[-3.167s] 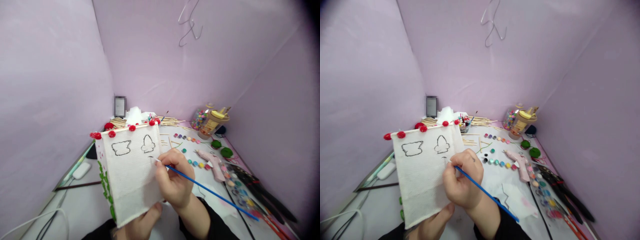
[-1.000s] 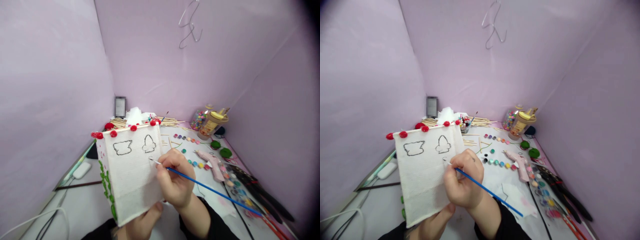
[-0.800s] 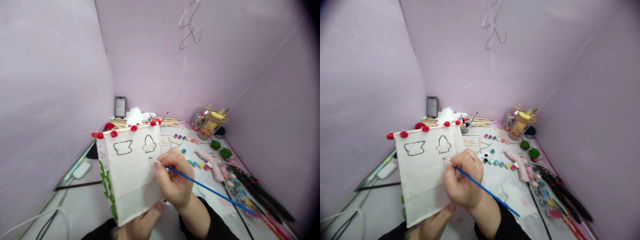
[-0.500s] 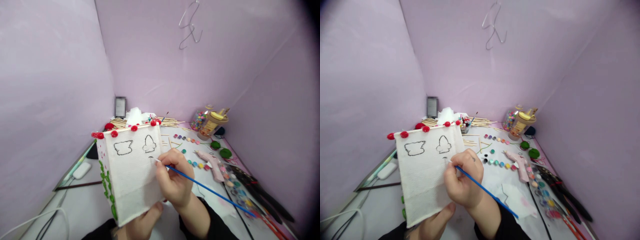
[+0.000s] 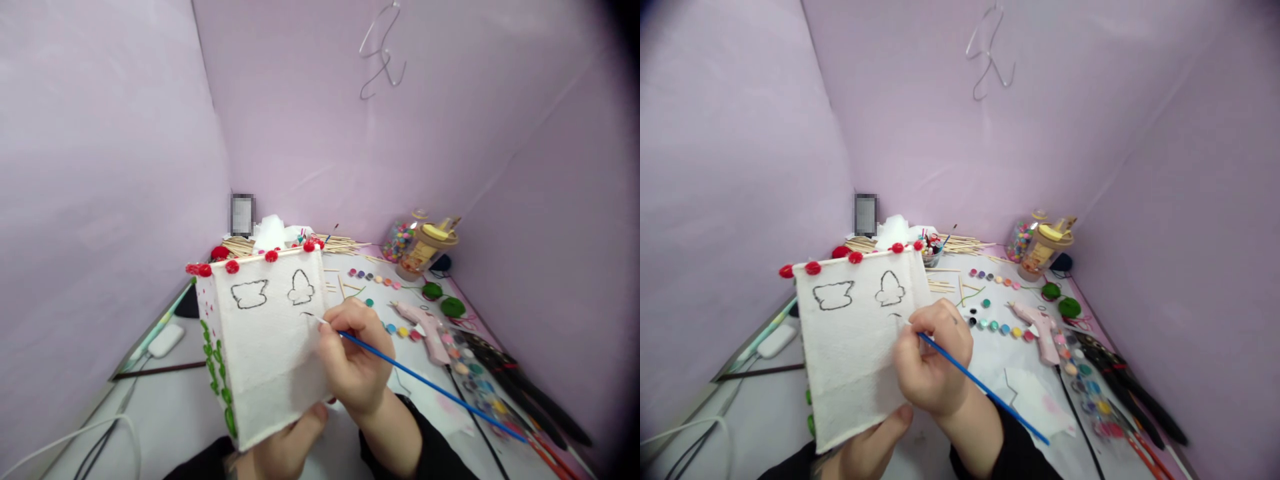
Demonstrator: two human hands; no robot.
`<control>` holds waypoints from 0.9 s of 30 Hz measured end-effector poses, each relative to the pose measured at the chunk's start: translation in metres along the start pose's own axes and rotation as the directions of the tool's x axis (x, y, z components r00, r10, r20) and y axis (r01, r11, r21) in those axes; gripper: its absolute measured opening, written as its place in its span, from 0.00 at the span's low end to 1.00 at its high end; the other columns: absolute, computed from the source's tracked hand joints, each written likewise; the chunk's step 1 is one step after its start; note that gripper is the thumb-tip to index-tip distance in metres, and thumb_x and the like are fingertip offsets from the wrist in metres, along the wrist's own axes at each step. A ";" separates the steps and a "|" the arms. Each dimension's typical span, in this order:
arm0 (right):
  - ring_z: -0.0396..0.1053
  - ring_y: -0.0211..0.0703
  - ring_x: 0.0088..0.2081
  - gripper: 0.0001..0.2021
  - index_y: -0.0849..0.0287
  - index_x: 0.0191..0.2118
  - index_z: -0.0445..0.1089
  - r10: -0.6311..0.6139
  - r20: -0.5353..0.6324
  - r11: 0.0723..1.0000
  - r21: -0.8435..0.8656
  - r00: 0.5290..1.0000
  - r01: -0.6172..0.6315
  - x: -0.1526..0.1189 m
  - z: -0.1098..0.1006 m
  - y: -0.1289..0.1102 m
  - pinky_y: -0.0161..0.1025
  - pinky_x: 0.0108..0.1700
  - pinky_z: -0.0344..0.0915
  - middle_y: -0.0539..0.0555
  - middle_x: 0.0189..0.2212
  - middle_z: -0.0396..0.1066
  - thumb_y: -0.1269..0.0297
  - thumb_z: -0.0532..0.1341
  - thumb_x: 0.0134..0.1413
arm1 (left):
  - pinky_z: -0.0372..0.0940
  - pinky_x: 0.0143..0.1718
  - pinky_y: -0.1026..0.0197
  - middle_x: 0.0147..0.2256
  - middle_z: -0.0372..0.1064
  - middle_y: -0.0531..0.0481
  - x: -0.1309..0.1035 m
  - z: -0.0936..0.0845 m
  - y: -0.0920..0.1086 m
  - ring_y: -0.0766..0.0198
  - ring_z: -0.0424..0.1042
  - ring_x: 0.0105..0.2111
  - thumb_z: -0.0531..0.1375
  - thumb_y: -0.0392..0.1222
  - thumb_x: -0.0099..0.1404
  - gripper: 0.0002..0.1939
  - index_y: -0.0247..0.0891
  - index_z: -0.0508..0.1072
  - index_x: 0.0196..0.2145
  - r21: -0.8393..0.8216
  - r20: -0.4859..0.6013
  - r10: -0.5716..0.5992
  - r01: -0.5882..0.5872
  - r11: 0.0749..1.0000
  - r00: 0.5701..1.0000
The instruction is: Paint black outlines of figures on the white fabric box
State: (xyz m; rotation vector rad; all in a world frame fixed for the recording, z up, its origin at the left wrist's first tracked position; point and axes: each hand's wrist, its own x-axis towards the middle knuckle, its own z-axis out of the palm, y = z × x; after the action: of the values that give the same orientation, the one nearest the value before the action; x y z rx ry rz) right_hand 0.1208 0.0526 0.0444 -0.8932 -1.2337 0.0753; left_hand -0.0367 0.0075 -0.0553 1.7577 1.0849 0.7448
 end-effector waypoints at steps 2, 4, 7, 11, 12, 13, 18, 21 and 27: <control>0.65 0.38 0.25 0.10 0.53 0.32 0.64 0.023 -0.043 0.996 0.083 0.999 -0.020 -0.001 0.001 0.000 0.38 0.30 0.63 0.45 0.24 0.68 0.78 0.60 0.55 | 0.48 0.76 0.47 0.55 0.85 0.50 0.002 0.000 0.003 0.51 0.71 0.68 0.53 0.68 0.76 0.27 0.54 0.87 0.51 -0.019 0.031 -0.009 0.010 1.000 0.999; 0.64 0.37 0.24 0.10 0.53 0.32 0.64 0.025 -0.102 0.985 0.174 0.994 -0.007 0.001 0.001 0.000 0.38 0.29 0.62 0.44 0.23 0.67 0.77 0.60 0.56 | 0.53 0.75 0.47 0.56 0.85 0.48 0.004 0.000 0.007 0.49 0.72 0.67 0.51 0.72 0.75 0.33 0.51 0.87 0.51 -0.038 0.026 0.000 0.001 0.999 1.000; 0.66 0.38 0.24 0.09 0.53 0.34 0.66 0.001 -0.185 0.972 0.231 0.983 0.042 0.010 -0.004 0.000 0.40 0.30 0.63 0.44 0.24 0.69 0.77 0.60 0.57 | 0.64 0.71 0.48 0.56 0.85 0.47 0.006 -0.001 0.012 0.48 0.77 0.63 0.48 0.73 0.75 0.35 0.52 0.87 0.52 -0.075 0.086 0.034 -0.027 0.997 0.996; 0.71 0.42 0.27 0.07 0.53 0.36 0.68 -0.023 -0.219 0.990 0.129 0.975 0.052 0.024 -0.028 0.011 0.43 0.34 0.67 0.46 0.26 0.71 0.74 0.62 0.59 | 0.71 0.65 0.42 0.54 0.85 0.46 0.007 -0.002 0.012 0.46 0.82 0.56 0.47 0.73 0.76 0.34 0.55 0.86 0.53 -0.064 0.134 0.025 -0.017 0.998 0.991; 0.71 0.42 0.28 0.06 0.53 0.36 0.69 -0.029 -0.230 0.996 0.074 0.973 0.047 0.025 -0.037 0.017 0.44 0.36 0.68 0.46 0.26 0.72 0.73 0.63 0.59 | 0.71 0.65 0.40 0.54 0.86 0.45 0.007 -0.002 0.011 0.45 0.82 0.56 0.47 0.73 0.76 0.35 0.55 0.87 0.53 -0.049 0.125 0.023 -0.017 0.999 0.992; 0.72 0.43 0.28 0.06 0.53 0.36 0.69 -0.023 -0.229 1.000 0.013 0.973 0.027 0.025 -0.047 0.025 0.45 0.37 0.69 0.47 0.27 0.72 0.71 0.64 0.59 | 0.70 0.66 0.39 0.54 0.86 0.45 0.008 -0.002 0.012 0.44 0.82 0.56 0.47 0.74 0.75 0.35 0.55 0.87 0.53 -0.039 0.117 0.023 -0.019 0.999 0.993; 0.68 0.41 0.26 0.04 0.53 0.33 0.69 0.273 -0.142 0.910 -0.282 0.951 -0.304 0.006 -0.091 0.079 0.41 0.30 0.65 0.47 0.26 0.69 0.62 0.65 0.56 | 0.66 0.68 0.37 0.53 0.86 0.42 0.009 -0.003 0.016 0.40 0.81 0.58 0.46 0.79 0.71 0.41 0.52 0.88 0.52 -0.045 0.104 -0.042 0.047 0.998 0.994; 0.64 0.41 0.22 0.05 0.54 0.31 0.69 0.390 -0.072 0.866 -0.310 0.918 -0.392 -0.011 -0.102 0.106 0.39 0.26 0.61 0.46 0.21 0.68 0.60 0.63 0.54 | 0.62 0.70 0.31 0.54 0.85 0.42 0.007 -0.003 0.012 0.37 0.78 0.60 0.44 0.80 0.70 0.42 0.54 0.87 0.54 0.008 0.136 -0.081 0.081 0.997 0.987; 0.74 0.50 0.32 0.08 0.54 0.31 0.76 0.476 -0.005 0.828 -0.333 0.879 -0.451 -0.029 -0.106 0.129 0.44 0.35 0.69 0.53 0.28 0.79 0.57 0.62 0.51 | 0.59 0.70 0.27 0.56 0.84 0.42 0.004 -0.005 -0.003 0.35 0.78 0.61 0.44 0.79 0.71 0.42 0.54 0.86 0.54 0.084 0.120 -0.066 0.057 0.995 0.991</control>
State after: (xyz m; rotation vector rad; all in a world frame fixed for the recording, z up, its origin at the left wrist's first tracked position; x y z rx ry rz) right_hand 0.2504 0.0659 -0.0638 -1.4865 -1.0909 0.3065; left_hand -0.0398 0.0136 -0.0561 1.8046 1.0939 0.5549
